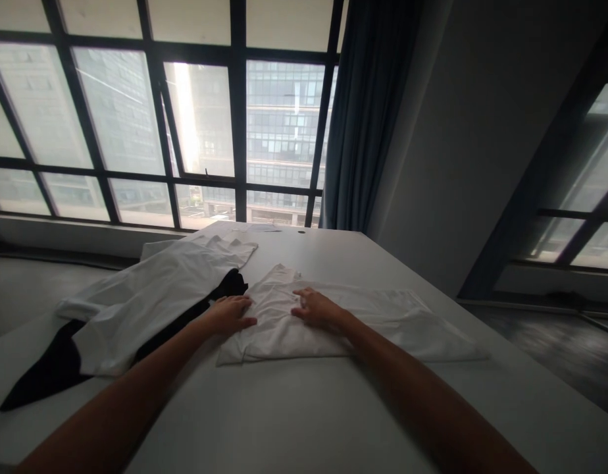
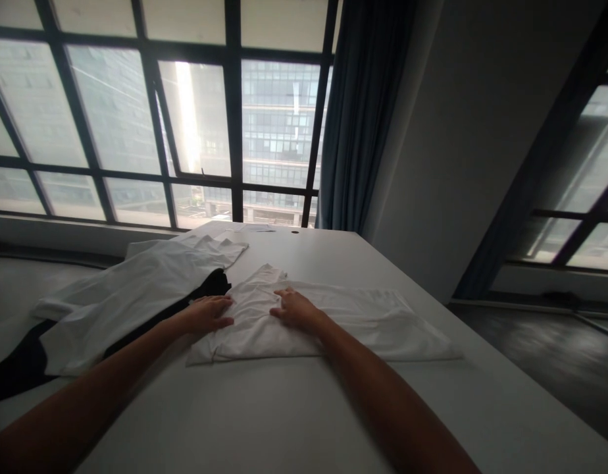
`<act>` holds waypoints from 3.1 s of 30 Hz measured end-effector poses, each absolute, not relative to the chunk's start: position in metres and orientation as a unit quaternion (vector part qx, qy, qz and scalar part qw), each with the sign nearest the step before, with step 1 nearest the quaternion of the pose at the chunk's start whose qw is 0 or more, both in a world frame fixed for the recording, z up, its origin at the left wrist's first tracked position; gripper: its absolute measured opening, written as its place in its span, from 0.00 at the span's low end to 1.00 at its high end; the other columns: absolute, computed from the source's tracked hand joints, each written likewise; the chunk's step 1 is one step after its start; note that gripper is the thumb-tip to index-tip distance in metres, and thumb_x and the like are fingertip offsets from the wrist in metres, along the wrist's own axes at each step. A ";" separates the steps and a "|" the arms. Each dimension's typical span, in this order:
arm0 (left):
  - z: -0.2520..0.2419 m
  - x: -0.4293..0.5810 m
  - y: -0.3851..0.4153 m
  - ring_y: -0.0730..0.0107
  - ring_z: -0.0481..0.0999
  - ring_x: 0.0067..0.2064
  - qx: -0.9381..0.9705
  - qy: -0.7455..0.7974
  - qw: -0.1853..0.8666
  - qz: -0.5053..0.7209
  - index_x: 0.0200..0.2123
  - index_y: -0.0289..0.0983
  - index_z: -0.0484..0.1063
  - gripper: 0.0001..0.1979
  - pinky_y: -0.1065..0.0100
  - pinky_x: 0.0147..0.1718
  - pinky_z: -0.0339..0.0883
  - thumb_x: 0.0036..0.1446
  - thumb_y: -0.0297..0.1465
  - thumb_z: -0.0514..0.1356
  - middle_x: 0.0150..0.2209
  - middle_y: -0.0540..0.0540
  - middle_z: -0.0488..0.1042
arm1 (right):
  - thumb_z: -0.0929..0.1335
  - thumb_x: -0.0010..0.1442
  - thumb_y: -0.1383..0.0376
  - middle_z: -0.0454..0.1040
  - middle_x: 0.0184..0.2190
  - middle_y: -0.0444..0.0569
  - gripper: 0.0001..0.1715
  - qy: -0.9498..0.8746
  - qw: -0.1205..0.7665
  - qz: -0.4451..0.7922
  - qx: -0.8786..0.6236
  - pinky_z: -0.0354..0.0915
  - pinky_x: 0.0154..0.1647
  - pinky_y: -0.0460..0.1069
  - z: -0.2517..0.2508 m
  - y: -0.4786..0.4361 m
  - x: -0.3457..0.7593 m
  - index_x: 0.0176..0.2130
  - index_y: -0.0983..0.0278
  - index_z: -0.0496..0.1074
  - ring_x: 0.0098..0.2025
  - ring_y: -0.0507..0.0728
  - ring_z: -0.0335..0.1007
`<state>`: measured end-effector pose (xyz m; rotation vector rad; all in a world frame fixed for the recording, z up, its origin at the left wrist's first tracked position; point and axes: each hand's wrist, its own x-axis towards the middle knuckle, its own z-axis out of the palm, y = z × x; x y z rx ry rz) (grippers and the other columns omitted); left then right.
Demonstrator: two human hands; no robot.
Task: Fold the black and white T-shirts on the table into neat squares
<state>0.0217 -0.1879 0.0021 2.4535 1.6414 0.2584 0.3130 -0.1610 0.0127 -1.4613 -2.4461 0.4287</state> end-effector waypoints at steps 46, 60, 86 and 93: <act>0.019 0.032 -0.219 0.42 0.44 0.71 0.881 0.449 0.144 -0.021 0.69 0.44 0.52 0.54 0.42 0.65 0.40 0.43 0.55 0.68 0.71 0.37 0.43 | 0.65 0.52 0.75 0.78 0.42 0.49 0.17 -0.769 0.296 0.045 -0.565 0.65 0.44 0.47 0.049 -0.040 0.277 0.43 0.62 0.70 0.43 0.57 0.72; 0.017 0.074 -0.193 0.54 0.72 0.52 0.845 0.485 -0.063 0.216 0.48 0.40 0.75 0.12 0.56 0.50 0.65 0.62 0.34 0.58 0.53 0.41 0.74 | 0.75 0.52 0.60 0.78 0.45 0.51 0.32 -0.854 0.279 0.158 -0.411 0.69 0.47 0.51 0.035 -0.171 0.299 0.55 0.61 0.69 0.45 0.58 0.75; 0.041 0.065 -0.185 0.63 0.74 0.38 0.896 0.425 0.105 0.074 0.40 0.38 0.78 0.14 0.66 0.40 0.66 0.55 0.37 0.59 0.38 0.44 0.76 | 0.70 0.46 0.74 0.79 0.43 0.55 0.20 -0.728 -0.013 -0.095 -0.679 0.57 0.57 0.55 0.036 -0.127 0.533 0.40 0.61 0.80 0.51 0.63 0.71; 0.046 0.054 -0.193 0.62 0.75 0.39 0.898 0.391 0.080 0.187 0.44 0.38 0.79 0.21 0.65 0.41 0.67 0.64 0.40 0.49 0.39 0.41 0.75 | 0.66 0.47 0.74 0.76 0.42 0.57 0.11 -0.721 0.077 -0.221 -0.652 0.38 0.66 0.57 0.056 -0.177 0.566 0.31 0.64 0.74 0.52 0.63 0.66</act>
